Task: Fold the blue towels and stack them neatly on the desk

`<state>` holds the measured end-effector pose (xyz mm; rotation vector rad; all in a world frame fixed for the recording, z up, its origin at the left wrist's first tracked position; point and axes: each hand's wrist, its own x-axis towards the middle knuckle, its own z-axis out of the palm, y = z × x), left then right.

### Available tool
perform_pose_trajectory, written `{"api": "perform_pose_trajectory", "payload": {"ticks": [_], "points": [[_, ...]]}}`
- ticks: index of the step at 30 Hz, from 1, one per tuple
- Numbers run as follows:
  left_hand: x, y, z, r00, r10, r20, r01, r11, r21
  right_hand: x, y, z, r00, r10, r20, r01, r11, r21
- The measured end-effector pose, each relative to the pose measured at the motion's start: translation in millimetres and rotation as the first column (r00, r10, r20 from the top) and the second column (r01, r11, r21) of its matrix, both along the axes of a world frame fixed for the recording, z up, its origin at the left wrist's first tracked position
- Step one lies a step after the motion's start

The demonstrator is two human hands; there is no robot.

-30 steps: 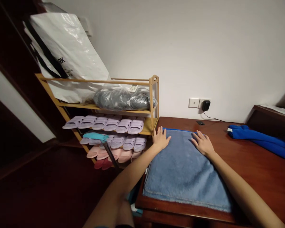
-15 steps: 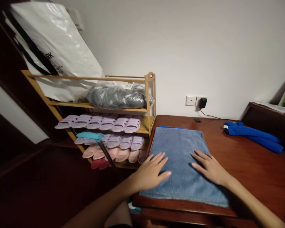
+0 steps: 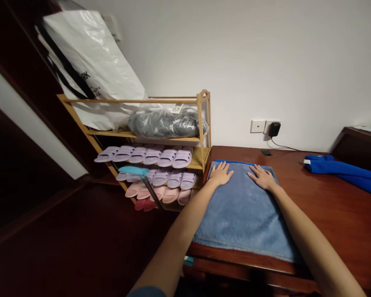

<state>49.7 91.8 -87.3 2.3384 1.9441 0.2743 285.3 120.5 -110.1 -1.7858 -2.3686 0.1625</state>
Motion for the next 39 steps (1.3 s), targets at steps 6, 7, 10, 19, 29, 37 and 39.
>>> {"api": "perform_pose_trajectory", "payload": {"ticks": [6, 7, 10, 19, 29, 37, 39], "points": [[4, -21, 19.0, 0.998, 0.069, 0.002, -0.068, 0.987, 0.146, 15, -17, 13.8, 0.999, -0.037, -0.039, 0.040, 0.996, 0.074], [3, -31, 22.1, 0.997, 0.071, 0.000, -0.070, 0.983, 0.171, 16, -27, 16.9, 0.999, -0.028, -0.047, 0.032, 0.996, 0.080], [-5, -73, 20.6, 0.999, -0.034, -0.019, 0.037, 0.979, 0.203, 21, -70, 19.6, 0.996, 0.053, -0.072, -0.049, 0.997, 0.054], [-25, -145, 7.6, 0.976, -0.213, -0.039, 0.217, 0.968, 0.125, 41, -160, 12.6, 0.985, 0.173, -0.016, -0.171, 0.981, 0.088], [-34, -192, 6.2, 0.956, -0.292, -0.037, 0.294, 0.949, 0.115, 63, -219, -16.3, 0.993, 0.111, -0.029, -0.105, 0.981, 0.165], [-28, -215, 10.4, 0.965, -0.239, -0.107, 0.258, 0.941, 0.219, 75, -232, -9.1, 0.995, 0.038, 0.091, -0.070, 0.921, 0.383], [-21, -225, 11.8, 0.939, -0.326, -0.113, 0.343, 0.915, 0.213, 63, -237, -3.0, 0.990, 0.093, 0.103, -0.126, 0.909, 0.397]]}}
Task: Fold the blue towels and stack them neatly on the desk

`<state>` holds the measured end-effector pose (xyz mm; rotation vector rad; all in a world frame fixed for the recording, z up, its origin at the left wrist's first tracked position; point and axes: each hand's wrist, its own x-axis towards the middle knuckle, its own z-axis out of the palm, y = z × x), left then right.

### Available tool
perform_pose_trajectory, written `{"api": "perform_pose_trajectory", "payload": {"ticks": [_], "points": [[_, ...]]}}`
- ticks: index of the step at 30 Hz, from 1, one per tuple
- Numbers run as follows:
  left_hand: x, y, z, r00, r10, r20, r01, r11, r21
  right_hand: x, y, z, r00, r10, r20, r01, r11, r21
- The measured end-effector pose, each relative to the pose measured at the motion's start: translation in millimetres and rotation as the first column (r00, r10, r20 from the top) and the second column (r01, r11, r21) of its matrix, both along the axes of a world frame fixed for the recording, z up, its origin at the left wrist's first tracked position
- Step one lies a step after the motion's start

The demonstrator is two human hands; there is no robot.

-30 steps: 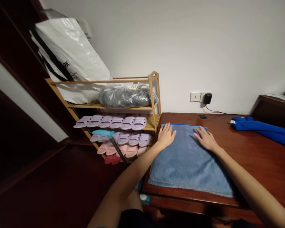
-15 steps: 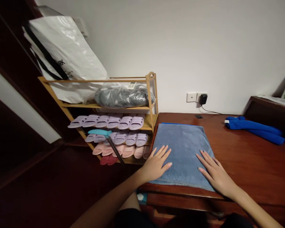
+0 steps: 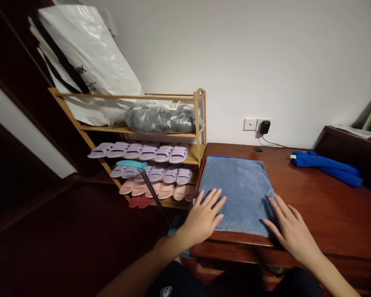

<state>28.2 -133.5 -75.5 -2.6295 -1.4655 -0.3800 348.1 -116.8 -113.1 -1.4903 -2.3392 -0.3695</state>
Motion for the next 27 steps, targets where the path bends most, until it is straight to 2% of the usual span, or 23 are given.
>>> {"api": "perform_pose_trajectory", "payload": {"ticks": [2, 4, 8, 11, 15, 17, 19, 22, 25, 27], "points": [[4, -5, -0.7, 0.996, -0.094, -0.005, 0.094, 0.995, -0.045, -14, -3, 0.9, 0.998, 0.066, 0.011, -0.065, 0.996, -0.061], [4, -2, -3.0, 0.992, -0.130, 0.002, 0.129, 0.988, -0.089, -25, 1, -1.6, 0.997, 0.080, 0.012, -0.077, 0.987, -0.143], [1, 26, -5.9, 0.992, -0.125, 0.032, 0.128, 0.985, -0.119, -31, 29, 0.5, 0.999, 0.054, -0.002, -0.053, 0.962, -0.266], [6, 42, -4.1, 0.997, -0.068, 0.032, 0.071, 0.991, -0.112, -37, 45, 8.5, 1.000, 0.021, 0.012, -0.017, 0.963, -0.269], [15, 27, -1.6, 0.998, 0.016, 0.061, -0.010, 0.995, -0.095, -56, 27, 8.6, 0.998, -0.059, 0.022, 0.062, 0.978, -0.199], [14, 17, -4.5, 0.997, 0.004, 0.075, 0.005, 0.992, -0.127, -64, 14, 3.8, 0.997, -0.064, 0.038, 0.070, 0.973, -0.221], [10, 17, -9.8, 0.997, -0.023, 0.077, 0.035, 0.987, -0.155, -69, 12, 0.7, 0.996, -0.063, 0.064, 0.078, 0.963, -0.259], [1, 41, -16.1, 0.996, -0.050, 0.070, 0.062, 0.981, -0.182, -69, 35, 5.0, 0.996, -0.031, 0.085, 0.059, 0.932, -0.357], [-3, 80, -15.4, 0.998, -0.036, 0.055, 0.047, 0.972, -0.231, -70, 74, 15.1, 0.995, -0.015, 0.096, 0.058, 0.883, -0.466], [-4, 106, -13.2, 0.998, -0.005, 0.056, 0.019, 0.967, -0.256, -74, 98, 18.8, 0.995, -0.031, 0.099, 0.076, 0.868, -0.492]]}}
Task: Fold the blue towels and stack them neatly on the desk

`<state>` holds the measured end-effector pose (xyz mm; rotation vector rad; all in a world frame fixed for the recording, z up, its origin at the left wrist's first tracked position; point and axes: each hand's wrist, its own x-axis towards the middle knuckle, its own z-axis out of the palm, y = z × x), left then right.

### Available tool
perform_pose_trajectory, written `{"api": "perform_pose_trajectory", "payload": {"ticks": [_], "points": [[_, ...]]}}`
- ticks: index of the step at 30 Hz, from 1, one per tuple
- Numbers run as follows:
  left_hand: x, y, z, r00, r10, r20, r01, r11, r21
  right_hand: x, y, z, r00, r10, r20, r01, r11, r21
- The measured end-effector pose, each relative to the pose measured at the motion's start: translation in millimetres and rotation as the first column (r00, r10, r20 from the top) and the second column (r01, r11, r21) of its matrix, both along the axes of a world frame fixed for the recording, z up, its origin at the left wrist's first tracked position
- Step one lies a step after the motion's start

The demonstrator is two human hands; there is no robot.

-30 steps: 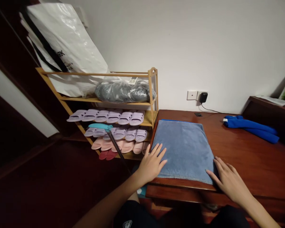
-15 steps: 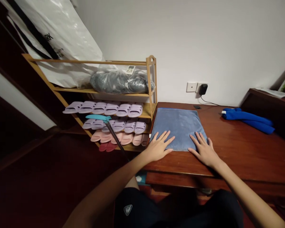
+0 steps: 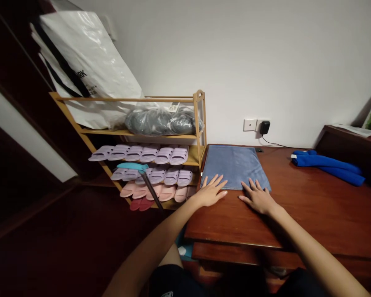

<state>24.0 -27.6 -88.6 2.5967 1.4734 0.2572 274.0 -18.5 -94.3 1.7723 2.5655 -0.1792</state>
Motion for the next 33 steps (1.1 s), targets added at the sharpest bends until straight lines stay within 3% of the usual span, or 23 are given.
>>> {"api": "perform_pose_trajectory", "payload": {"ticks": [3, 6, 11, 22, 27, 30, 33], "points": [[-1, 28, 0.6, 0.998, 0.057, 0.018, -0.057, 0.998, -0.018, -10, 25, -1.2, 1.000, -0.029, -0.006, 0.029, 1.000, 0.003], [-3, 41, -3.9, 0.997, 0.069, 0.031, -0.069, 0.998, -0.002, -17, 38, -4.7, 0.999, -0.046, -0.011, 0.046, 0.999, -0.001], [-7, 46, -14.0, 0.998, 0.057, 0.024, -0.060, 0.992, 0.109, -18, 43, -4.9, 0.999, -0.051, -0.011, 0.051, 0.999, 0.002], [-7, 50, -12.4, 0.999, 0.044, -0.010, -0.043, 0.994, 0.099, -13, 35, -14.1, 0.997, -0.035, -0.063, 0.040, 0.996, 0.082], [-7, 46, -12.6, 0.994, 0.068, 0.081, -0.085, 0.973, 0.216, 25, 52, -3.4, 0.994, -0.007, -0.108, 0.025, 0.986, 0.167], [-9, 47, -13.4, 0.992, 0.037, 0.118, -0.064, 0.969, 0.237, 71, 70, -3.8, 0.980, -0.144, -0.138, 0.175, 0.951, 0.254], [-9, 49, -13.5, 0.990, 0.045, 0.137, -0.073, 0.975, 0.212, 122, 94, -14.9, 0.946, -0.288, -0.152, 0.317, 0.919, 0.232]]}}
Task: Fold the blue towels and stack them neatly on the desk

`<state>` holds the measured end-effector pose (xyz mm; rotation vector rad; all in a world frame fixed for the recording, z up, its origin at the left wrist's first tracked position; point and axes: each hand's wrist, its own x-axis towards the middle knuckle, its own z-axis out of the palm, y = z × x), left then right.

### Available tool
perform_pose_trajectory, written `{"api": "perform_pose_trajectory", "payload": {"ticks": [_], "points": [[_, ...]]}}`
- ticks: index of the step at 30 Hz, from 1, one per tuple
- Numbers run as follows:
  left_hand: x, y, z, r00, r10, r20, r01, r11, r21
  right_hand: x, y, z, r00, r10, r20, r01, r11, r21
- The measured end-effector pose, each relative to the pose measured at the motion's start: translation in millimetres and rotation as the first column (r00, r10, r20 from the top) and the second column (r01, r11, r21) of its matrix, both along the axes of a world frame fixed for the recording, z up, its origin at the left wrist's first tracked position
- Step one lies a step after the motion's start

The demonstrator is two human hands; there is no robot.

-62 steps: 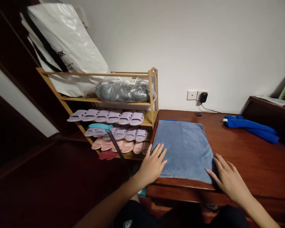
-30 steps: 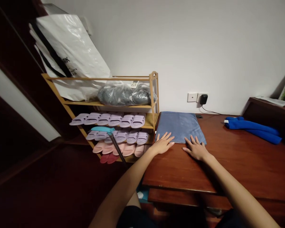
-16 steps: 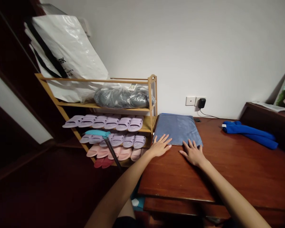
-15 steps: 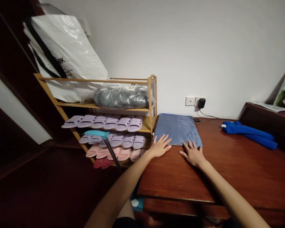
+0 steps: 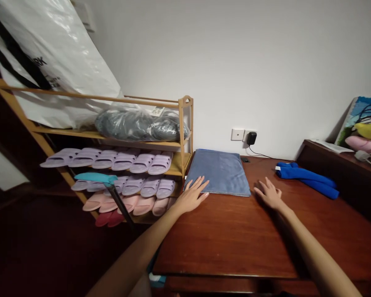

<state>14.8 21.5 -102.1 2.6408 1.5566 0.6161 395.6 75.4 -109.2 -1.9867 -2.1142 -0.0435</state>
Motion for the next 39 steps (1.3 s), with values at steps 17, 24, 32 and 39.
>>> {"api": "perform_pose_trajectory", "payload": {"ticks": [17, 24, 32, 39], "points": [[0, 1, 5.9, 0.996, 0.057, -0.070, -0.061, 0.997, -0.054, 105, 88, -30.4, 0.947, -0.318, -0.051, 0.318, 0.948, -0.014], [-1, 1, 2.0, 0.998, 0.040, -0.052, -0.041, 0.999, -0.031, 110, 70, -23.8, 0.956, -0.288, 0.056, 0.290, 0.957, -0.021], [-2, -1, 4.1, 0.999, 0.051, -0.018, -0.052, 0.998, -0.039, 90, 88, -21.2, 0.927, -0.373, 0.041, 0.369, 0.925, 0.090], [-1, 0, 2.3, 0.998, 0.068, -0.018, -0.068, 0.997, -0.035, 89, 92, -21.0, 0.938, -0.332, 0.104, 0.325, 0.943, 0.076]]}}
